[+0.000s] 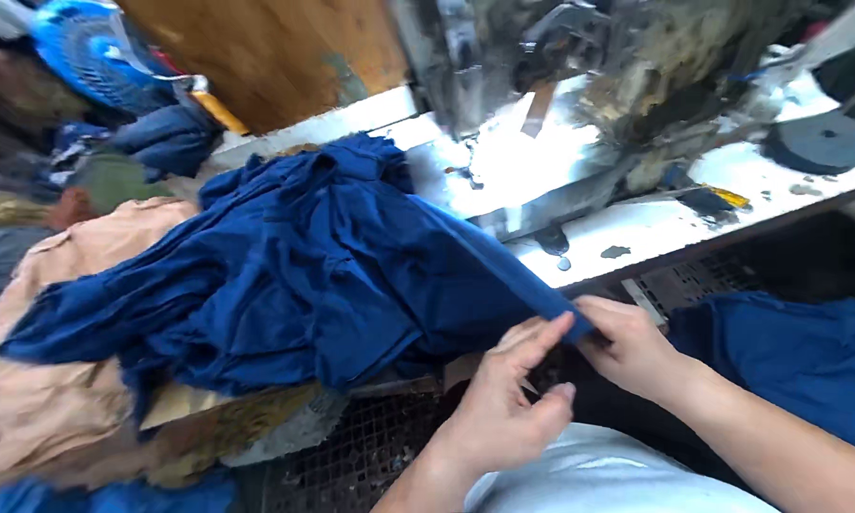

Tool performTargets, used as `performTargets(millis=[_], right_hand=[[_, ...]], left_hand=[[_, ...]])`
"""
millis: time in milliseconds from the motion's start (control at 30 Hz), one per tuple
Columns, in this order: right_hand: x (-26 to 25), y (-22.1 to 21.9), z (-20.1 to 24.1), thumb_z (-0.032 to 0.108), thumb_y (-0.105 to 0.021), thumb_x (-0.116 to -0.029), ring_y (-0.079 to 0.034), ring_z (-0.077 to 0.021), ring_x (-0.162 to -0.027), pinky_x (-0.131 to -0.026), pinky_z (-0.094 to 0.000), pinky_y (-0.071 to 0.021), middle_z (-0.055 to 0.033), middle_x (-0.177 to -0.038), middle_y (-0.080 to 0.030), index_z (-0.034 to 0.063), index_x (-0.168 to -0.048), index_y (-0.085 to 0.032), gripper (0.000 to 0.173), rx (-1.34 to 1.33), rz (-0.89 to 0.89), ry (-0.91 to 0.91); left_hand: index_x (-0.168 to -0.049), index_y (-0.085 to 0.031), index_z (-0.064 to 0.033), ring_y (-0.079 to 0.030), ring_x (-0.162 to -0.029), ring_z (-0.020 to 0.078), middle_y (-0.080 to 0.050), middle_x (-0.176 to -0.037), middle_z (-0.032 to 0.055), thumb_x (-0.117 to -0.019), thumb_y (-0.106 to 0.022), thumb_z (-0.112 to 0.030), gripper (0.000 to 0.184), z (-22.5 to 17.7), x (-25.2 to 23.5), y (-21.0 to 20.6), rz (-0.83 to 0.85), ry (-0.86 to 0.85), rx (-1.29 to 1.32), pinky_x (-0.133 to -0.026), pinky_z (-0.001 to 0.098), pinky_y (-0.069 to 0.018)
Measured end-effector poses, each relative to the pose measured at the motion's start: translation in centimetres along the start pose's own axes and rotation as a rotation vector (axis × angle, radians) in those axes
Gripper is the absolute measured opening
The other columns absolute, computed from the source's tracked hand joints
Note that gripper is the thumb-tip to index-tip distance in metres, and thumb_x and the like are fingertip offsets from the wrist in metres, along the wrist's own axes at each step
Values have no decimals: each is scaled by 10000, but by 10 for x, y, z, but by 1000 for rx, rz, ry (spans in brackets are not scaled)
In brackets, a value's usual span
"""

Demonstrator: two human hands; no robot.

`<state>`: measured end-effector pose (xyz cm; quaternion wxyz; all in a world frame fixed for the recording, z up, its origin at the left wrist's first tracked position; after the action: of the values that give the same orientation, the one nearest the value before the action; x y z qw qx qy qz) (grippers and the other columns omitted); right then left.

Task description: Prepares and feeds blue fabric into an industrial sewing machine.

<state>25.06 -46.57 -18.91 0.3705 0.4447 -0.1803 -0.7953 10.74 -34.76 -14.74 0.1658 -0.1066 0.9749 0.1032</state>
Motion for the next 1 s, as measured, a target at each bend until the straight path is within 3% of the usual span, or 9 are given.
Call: performTargets(millis=[200,300,433,500,600,733,800,900,1000], right_hand=[[-12,-7,19,335,-633,-1015,-673,17,-880,-793,-129,-538,-29,-879,-734,78,-937,-715,281,-166,-29,72],[-23,-15,29,293,-674,-940,-608,-14,-732,-662,-133,-482,-43,-740,-642,57,-832,-654,261,-185,20,98],[-35,-11,20,216,-748,-888,-641,62,-678,-611,-117,-554,72,-811,-719,83,-917,-743,136,-446,187,-221],[-46,-3,12,133,-710,-890,-587,43,-520,-475,-134,-504,119,-689,-681,128,-953,-738,70,-577,243,-492],[-65,16,6,133,-644,-977,-450,49,-422,-387,-119,-376,117,-599,-588,177,-933,-714,94,-893,370,-678],[-76,25,12,236,-621,-1028,-468,76,-467,-421,-92,-384,129,-629,-585,193,-914,-702,146,-1053,549,-529],[-76,24,15,217,-597,-1041,-482,83,-516,-461,-86,-395,148,-678,-597,179,-989,-715,134,-904,422,-376],[-71,27,25,226,-624,-1029,-534,114,-708,-614,-58,-439,132,-871,-653,152,-1193,-722,205,-776,226,-76],[-68,27,37,295,-700,-992,-471,63,-770,-664,-56,-373,29,-868,-534,164,-1268,-722,305,-564,156,143]], left_hand=[[-1014,-651,27,-653,-972,115,-652,-1031,124,-844,-854,-231,370,10,1,5,-373,-226,-310,-844,221,-573],[-917,-714,49,-668,-907,127,-689,-921,136,-876,-744,-47,109,6,2,8,-410,-238,-321,-830,227,-561],[-1030,-695,69,-693,-918,72,-726,-984,59,-988,-548,37,156,9,11,42,-542,-8,131,-841,267,-595],[-1061,-654,3,-694,-832,76,-724,-918,17,-1016,-507,12,154,-2,15,63,-663,148,297,-761,286,-599],[-1148,-636,-47,-674,-786,40,-719,-910,-33,-993,-595,-46,161,-23,26,100,-560,34,151,-739,233,-579],[-1139,-760,-171,-693,-935,-16,-755,-1062,-102,-1001,-667,-217,173,-53,37,123,-270,-88,-96,-828,158,-570],[-1091,-763,-185,-603,-866,-35,-659,-919,-80,-984,-696,-321,185,-58,41,120,-205,-148,-336,-768,111,-489],[-1103,-754,-104,-581,-776,29,-621,-798,47,-938,-761,-318,271,-66,47,110,-317,-248,-714,-730,125,-458],[-1148,-688,-132,-545,-698,110,-531,-768,39,-965,-728,-264,229,-62,61,101,-438,-381,-1060,-666,198,-456]])
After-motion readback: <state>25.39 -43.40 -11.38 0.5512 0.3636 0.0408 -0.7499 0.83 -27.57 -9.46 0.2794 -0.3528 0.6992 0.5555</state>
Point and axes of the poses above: each hand's wrist, its own x-axis away from the middle knuckle, its own y-axis out of the back of the hand, z = x × y, the point moved 4 cm from there along -x, towards the middle knuckle
